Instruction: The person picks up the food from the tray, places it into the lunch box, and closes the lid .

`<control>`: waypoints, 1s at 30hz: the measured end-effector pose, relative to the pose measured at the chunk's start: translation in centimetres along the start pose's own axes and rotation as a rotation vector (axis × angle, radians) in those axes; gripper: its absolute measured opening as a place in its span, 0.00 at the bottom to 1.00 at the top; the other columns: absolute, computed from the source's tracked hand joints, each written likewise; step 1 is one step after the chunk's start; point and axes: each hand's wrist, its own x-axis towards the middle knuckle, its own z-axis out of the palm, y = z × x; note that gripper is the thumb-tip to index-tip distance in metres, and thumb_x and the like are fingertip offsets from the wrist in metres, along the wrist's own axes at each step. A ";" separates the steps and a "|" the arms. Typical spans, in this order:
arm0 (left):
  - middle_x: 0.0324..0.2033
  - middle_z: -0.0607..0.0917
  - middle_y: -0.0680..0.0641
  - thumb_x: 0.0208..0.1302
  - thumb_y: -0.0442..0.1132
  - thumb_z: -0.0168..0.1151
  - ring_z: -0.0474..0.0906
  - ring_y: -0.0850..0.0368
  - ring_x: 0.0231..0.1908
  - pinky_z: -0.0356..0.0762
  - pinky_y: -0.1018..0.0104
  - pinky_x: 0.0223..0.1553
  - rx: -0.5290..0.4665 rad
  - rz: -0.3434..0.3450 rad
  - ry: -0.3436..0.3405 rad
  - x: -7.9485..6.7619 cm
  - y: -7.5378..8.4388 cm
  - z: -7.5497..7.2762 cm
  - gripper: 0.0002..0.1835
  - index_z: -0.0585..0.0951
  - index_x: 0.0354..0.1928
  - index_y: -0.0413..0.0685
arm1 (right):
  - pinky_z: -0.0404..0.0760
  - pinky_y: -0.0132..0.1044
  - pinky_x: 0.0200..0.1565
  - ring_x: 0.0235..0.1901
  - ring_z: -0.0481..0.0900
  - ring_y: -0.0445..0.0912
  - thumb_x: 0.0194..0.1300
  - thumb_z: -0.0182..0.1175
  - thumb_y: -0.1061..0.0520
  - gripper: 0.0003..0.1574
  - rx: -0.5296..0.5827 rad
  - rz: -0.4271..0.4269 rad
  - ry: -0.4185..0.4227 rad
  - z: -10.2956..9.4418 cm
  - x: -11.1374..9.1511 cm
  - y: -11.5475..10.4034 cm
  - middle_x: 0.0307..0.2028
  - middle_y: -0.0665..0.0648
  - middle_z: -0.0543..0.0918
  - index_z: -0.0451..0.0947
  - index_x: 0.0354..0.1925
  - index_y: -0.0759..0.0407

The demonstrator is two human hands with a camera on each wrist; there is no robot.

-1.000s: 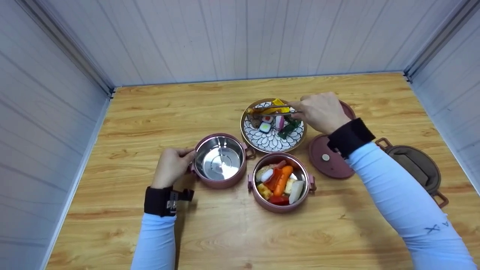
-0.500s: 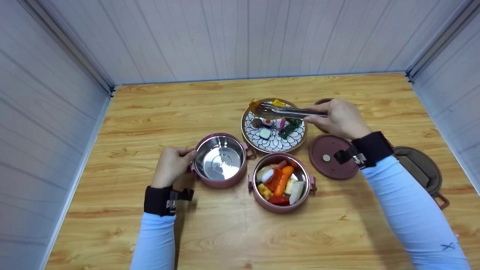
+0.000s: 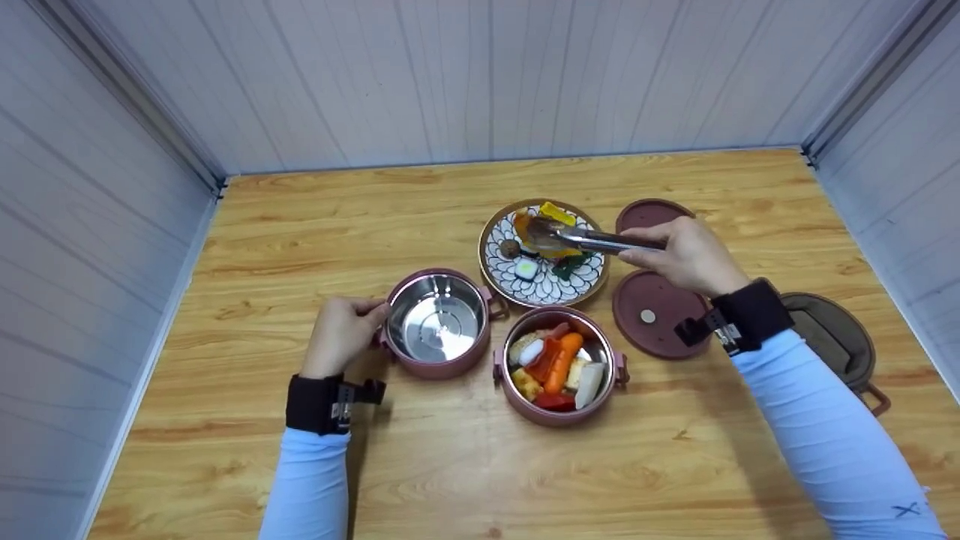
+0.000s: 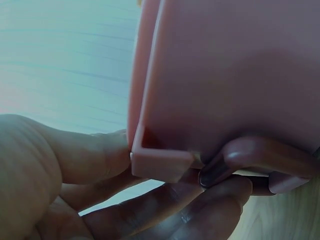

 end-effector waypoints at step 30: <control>0.30 0.87 0.41 0.69 0.37 0.62 0.81 0.57 0.23 0.81 0.64 0.27 0.008 -0.003 0.009 -0.1 0.1 0.1 0.13 0.86 0.48 0.36 | 0.68 0.43 0.18 0.22 0.77 0.51 0.59 0.71 0.42 0.30 -0.609 -0.314 -0.034 -0.6 2.9 -6.2 0.35 0.59 0.86 0.82 0.58 0.48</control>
